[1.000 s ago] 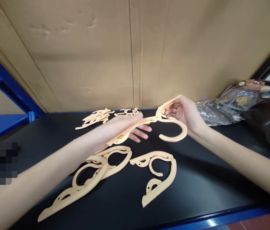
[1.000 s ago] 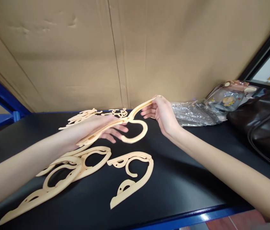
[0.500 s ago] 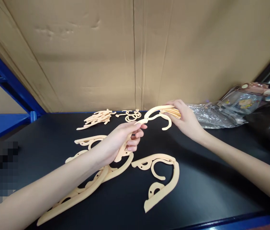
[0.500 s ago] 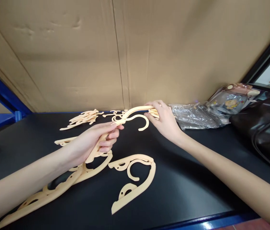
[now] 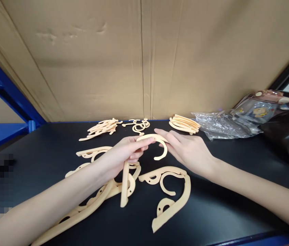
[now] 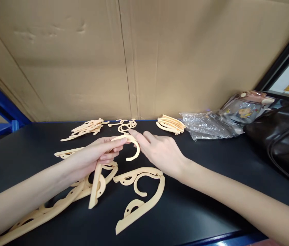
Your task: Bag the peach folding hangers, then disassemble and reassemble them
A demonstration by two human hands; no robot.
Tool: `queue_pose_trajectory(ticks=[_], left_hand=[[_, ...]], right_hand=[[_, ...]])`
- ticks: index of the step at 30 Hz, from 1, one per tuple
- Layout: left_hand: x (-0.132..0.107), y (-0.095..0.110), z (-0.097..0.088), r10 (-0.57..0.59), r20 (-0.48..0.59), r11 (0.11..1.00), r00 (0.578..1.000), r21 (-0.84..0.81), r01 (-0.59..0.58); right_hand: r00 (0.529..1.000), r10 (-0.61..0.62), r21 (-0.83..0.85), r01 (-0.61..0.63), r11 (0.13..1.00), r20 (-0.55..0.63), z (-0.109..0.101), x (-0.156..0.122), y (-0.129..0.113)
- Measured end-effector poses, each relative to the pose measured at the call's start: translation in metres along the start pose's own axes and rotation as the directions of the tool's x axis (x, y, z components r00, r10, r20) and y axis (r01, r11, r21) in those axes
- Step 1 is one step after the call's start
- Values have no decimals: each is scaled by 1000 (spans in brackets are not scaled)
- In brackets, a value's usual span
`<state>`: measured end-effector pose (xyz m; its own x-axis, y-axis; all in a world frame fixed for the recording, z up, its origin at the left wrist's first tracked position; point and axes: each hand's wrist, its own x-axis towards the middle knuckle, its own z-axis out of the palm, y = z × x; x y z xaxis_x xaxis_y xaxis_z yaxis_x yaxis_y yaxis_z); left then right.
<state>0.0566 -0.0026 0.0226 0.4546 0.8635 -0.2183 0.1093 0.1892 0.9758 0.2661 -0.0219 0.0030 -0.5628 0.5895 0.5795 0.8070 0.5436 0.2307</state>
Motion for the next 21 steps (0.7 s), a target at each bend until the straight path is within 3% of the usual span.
queue_pose_trajectory(ticks=[4, 7, 11, 14, 18, 21], left_hand=[[1, 0, -6, -86, 91, 996, 992, 31, 83], [2, -2, -9, -90, 9, 996, 996, -16, 90], [0, -4, -6, -72, 30, 997, 997, -9, 72], [-4, -1, -3, -68, 101, 996, 993, 63, 62], [-9, 5, -3, -92, 205, 992, 974, 105, 71], [-9, 5, -3, -112, 221, 990, 969, 115, 88]], right_hand=[[998, -65, -26, 66, 998, 22, -6, 4, 20], [998, -42, -7, 43, 999, 49, -4, 8, 32], [993, 75, -19, -73, 997, 92, 1, 11, 30], [990, 67, 10, -69, 998, 123, 1, 17, 26], [989, -39, 203, 9, 979, 143, 3, 22, 30], [991, -37, 415, -21, 910, 130, 10, 17, 34]])
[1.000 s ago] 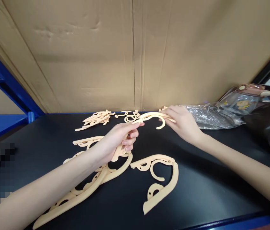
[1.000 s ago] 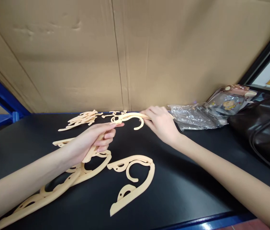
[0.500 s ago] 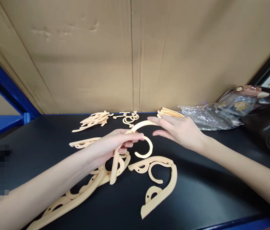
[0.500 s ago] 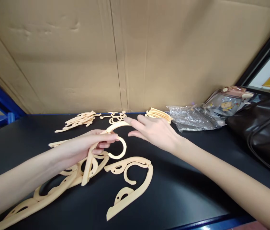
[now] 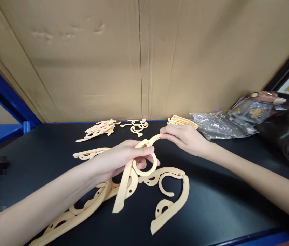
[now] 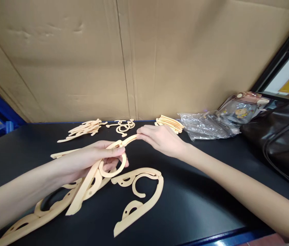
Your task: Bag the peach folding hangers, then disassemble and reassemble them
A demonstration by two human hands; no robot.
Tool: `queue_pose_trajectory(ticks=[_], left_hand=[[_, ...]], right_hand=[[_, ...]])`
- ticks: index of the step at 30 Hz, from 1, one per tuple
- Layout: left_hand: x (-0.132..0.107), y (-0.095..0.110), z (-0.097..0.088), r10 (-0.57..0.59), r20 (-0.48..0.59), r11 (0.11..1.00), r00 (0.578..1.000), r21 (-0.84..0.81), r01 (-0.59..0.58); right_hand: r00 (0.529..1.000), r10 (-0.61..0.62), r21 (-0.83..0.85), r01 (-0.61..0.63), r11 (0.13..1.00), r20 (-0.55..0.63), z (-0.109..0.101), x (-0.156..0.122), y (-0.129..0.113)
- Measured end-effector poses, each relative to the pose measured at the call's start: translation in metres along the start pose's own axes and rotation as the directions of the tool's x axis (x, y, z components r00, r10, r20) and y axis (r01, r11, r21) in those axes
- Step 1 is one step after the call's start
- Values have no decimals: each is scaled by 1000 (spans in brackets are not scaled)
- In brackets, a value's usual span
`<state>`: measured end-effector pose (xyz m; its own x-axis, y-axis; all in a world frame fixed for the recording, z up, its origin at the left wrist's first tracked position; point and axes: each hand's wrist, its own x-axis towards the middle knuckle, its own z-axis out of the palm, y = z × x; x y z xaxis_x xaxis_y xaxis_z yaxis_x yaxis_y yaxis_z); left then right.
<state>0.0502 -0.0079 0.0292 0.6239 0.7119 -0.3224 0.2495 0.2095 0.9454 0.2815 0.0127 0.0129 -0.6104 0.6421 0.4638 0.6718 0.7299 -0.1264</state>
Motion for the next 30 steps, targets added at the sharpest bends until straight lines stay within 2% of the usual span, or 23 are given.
queue_pose_trajectory(ticks=[4, 7, 9, 11, 12, 13, 14, 16, 19, 21, 24, 27, 30], left_hand=[[3, -2, 1, 4, -167, 996, 986, 85, 10], [4, 0, 4, 49, -279, 984, 959, 180, 2], [2, 4, 7, 84, -304, 970, 949, 245, -8], [-2, 8, 13, 105, -282, 956, 954, 292, -19], [-4, 10, 16, 108, -253, 955, 961, 295, -30], [-5, 11, 19, 103, -213, 957, 972, 286, -39], [-6, 11, 21, 99, -171, 961, 980, 274, -50], [-6, 11, 21, 117, -135, 964, 984, 255, -80], [-3, 9, 15, 158, -169, 964, 973, 242, -115], [-1, 8, 10, 153, -187, 971, 970, 213, -112], [-2, 6, 9, 121, -171, 979, 978, 185, -89], [-4, 6, 13, 118, -150, 980, 982, 175, -91], [-5, 6, 15, 123, -145, 980, 982, 175, -97]], right_hand=[[994, 111, 185, -109, 977, 0, 16, -5, -5], [976, 214, 352, -218, 910, 49, 27, -4, -17], [949, 288, 476, -312, 822, 125, 32, -1, -21], [918, 352, 494, -395, 775, 181, 34, 3, -15], [905, 387, 446, -425, 788, 179, 33, 5, -8], [899, 420, 324, -436, 840, 122, 30, 8, 2], [896, 444, 122, -442, 889, 14, 26, 10, 15], [872, 478, -21, -483, 876, -102, 16, 12, 44], [848, 493, -208, -527, 824, -195, 6, 10, 81], [862, 469, -315, -507, 803, -193, 8, 7, 94], [898, 414, -426, -435, 793, -147, 19, 2, 99], [918, 382, -479, -385, 789, -108, 28, -1, 97], [914, 391, -487, -392, 781, -108, 31, -2, 96]])
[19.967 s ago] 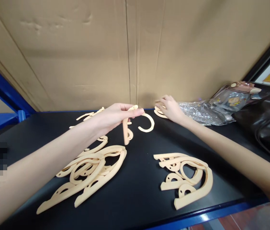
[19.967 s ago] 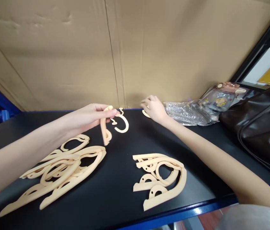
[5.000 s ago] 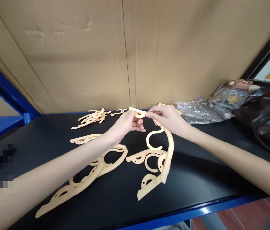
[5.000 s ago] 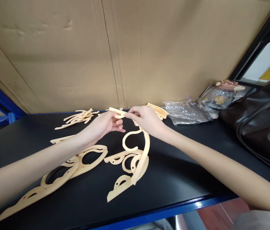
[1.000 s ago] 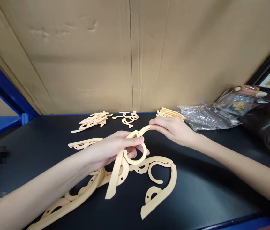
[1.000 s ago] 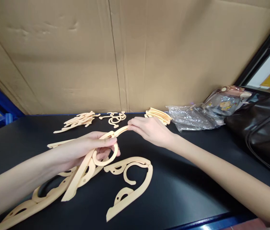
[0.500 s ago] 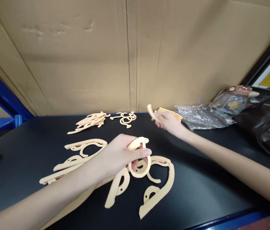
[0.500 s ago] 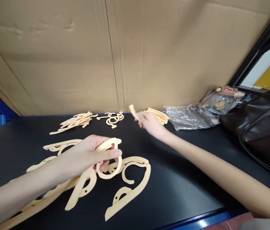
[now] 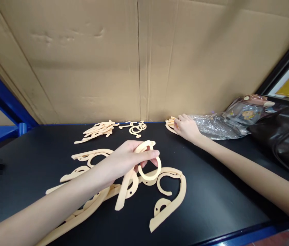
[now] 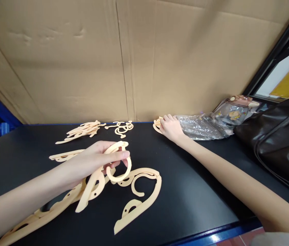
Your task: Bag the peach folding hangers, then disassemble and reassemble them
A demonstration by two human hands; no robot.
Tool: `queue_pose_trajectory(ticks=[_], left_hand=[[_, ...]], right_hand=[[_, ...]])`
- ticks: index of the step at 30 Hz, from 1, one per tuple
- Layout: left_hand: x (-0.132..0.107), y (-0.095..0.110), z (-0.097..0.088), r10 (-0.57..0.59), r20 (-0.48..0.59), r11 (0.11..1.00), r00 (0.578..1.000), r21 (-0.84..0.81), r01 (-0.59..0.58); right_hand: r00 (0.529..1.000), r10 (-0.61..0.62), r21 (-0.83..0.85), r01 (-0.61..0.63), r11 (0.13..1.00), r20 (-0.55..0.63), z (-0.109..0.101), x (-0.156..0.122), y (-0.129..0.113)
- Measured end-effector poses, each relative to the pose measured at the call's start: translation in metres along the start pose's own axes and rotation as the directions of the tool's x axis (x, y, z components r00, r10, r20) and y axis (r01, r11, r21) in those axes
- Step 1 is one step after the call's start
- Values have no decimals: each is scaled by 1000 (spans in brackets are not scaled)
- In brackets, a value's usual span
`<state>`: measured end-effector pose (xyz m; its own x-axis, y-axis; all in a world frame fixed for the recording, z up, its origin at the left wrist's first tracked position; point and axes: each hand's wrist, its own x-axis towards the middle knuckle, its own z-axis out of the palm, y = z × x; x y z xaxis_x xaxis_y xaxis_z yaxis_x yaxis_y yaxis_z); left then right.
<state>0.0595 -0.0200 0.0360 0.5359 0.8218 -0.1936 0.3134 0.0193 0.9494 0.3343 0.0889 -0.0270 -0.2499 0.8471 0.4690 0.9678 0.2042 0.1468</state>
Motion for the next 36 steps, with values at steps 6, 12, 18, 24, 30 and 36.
queue_pose_trajectory(ticks=[6, 12, 18, 24, 30, 36], left_hand=[[1, -1, 0, 10, 5, 1000, 1000, -6, -10], [2, -3, -1, 5, 14, 1000, 1000, -13, -5], [4, -8, -3, 26, 6, 1000, 1000, 11, -26], [5, -10, -8, 18, -38, 1000, 999, 5, -17], [13, -17, -13, 50, -199, 990, 979, -117, -75], [12, -11, -12, 376, -312, 918, 873, -7, -398]], right_hand=[[985, 139, 42, -144, 989, 103, 6, -2, 12], [982, -93, 202, 59, 978, 163, 12, 3, 12], [959, -274, 265, 246, 932, 73, 21, 20, 10], [977, -209, 218, 214, 952, -45, 21, 23, 11], [989, -75, 616, 138, 776, -127, -21, 3, -37], [854, -393, 879, -438, -188, 341, -76, -37, -118]])
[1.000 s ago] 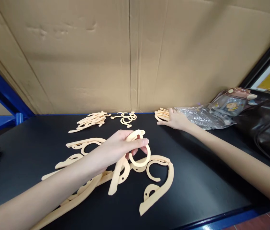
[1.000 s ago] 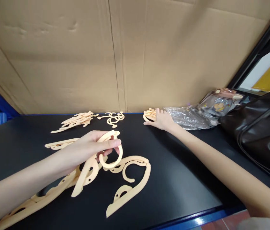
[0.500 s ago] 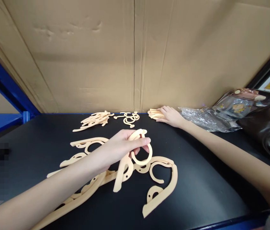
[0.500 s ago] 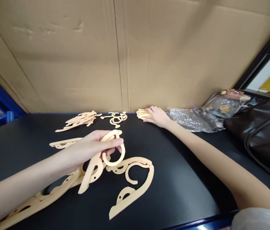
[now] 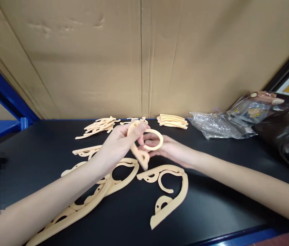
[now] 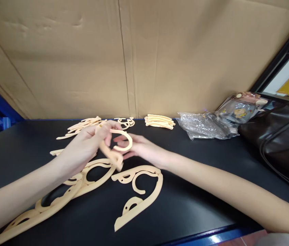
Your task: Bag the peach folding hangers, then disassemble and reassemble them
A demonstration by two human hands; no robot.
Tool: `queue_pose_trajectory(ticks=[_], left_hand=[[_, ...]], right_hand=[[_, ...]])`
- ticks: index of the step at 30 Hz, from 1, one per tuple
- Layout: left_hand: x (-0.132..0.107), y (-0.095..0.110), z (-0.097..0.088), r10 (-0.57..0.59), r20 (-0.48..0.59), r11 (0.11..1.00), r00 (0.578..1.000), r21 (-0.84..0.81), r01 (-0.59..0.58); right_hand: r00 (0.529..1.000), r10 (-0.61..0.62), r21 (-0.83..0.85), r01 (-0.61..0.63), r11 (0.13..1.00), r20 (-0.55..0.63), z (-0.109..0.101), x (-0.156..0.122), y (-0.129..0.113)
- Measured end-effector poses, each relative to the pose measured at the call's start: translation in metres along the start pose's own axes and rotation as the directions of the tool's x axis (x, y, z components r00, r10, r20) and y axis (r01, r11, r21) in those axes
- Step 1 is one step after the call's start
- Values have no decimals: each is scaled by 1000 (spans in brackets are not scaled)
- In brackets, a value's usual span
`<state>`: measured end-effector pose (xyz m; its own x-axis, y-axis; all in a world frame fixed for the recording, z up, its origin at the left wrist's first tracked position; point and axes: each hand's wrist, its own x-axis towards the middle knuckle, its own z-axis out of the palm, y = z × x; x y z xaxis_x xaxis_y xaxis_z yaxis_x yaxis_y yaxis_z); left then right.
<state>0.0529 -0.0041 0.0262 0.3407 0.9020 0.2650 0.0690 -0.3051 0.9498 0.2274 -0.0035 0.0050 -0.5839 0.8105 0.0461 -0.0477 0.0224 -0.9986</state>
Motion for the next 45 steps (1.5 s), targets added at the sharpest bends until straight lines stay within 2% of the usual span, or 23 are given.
queue_pose_trajectory(ticks=[2, 4, 6, 8, 10, 13, 17, 20, 22, 23, 25, 27, 28, 29, 31, 32, 34, 38, 41, 43, 45], left_hand=[[-2, 4, -1, -5, 25, 999, 1000, -42, 6], [-4, 9, -1, -65, 85, 992, 994, -99, 73], [-5, 14, -1, -123, 142, 975, 982, -166, 146], [-4, 18, 0, -122, 146, 961, 982, -230, 153], [-2, 17, 1, -64, 87, 958, 994, -273, 85], [1, 11, 2, -30, 20, 956, 999, -291, 35], [5, 4, -3, -96, -10, 962, 995, -259, 90], [7, 5, -7, -82, -75, 981, 994, -183, 67], [7, 6, -7, -94, -88, 985, 992, -151, 80], [7, 5, -6, -103, -90, 986, 991, -141, 89], [4, 5, -3, -115, -78, 989, 990, -104, 107], [1, 5, 1, -134, -33, 989, 990, -62, 132], [-1, 6, 4, -154, -4, 986, 988, -56, 154], [-3, 8, 6, -182, 27, 981, 983, -60, 183], [-7, 11, 9, -216, 63, 972, 974, -85, 221], [-9, 13, 11, -215, 67, 972, 974, -88, 220], [-11, 15, 14, -181, 58, 981, 982, -63, 185], [-15, 15, 17, -149, 63, 989, 987, -12, 150], [-16, 13, 17, -195, 88, 980, 977, -7, 197], [-15, 11, 18, -230, 97, 971, 968, -40, 235], [-14, 10, 18, -276, 104, 952, 955, -105, 287]], right_hand=[[990, 51, 119, -68, 991, 134, 18, -6, -3], [972, 73, 149, -108, 983, 224, 27, -11, -7], [972, 85, 159, -121, 980, 218, 30, -13, -9], [992, 82, 167, -97, 981, 94, 27, -12, -9], [995, 33, 143, -20, 990, -91, 21, -10, -9], [945, -84, 9, 92, 996, -315, 7, -6, -11], [879, -191, -185, 120, 975, -438, -13, -1, -20], [833, -330, -379, 158, 912, -445, -24, 1, -27], [789, -478, -618, 164, 769, -386, -29, 1, -31], [763, -554, -750, 141, 646, -334, -30, 0, -33], [730, -657, -939, 61, 339, -190, -30, -3, -36], [747, -663, -997, 2, 78, -51, -28, -6, -37], [771, -637, -1000, -13, -9, -4, -26, -7, -36], [796, -605, -997, -19, -70, 27, -25, -8, -35], [827, -560, -993, -17, -121, 54, -25, -8, -31], [832, -552, -994, -4, -109, 57, -25, -8, -29], [836, -546, -998, 56, -17, 56, -25, -7, -26], [862, -506, -948, 182, 261, 26, -23, -9, -25], [901, -433, -872, 183, 454, -36, -20, -11, -25], [915, -399, -844, 168, 509, -58, -21, -11, -25], [920, -391, -872, 164, 461, -34, -23, -10, -23]])
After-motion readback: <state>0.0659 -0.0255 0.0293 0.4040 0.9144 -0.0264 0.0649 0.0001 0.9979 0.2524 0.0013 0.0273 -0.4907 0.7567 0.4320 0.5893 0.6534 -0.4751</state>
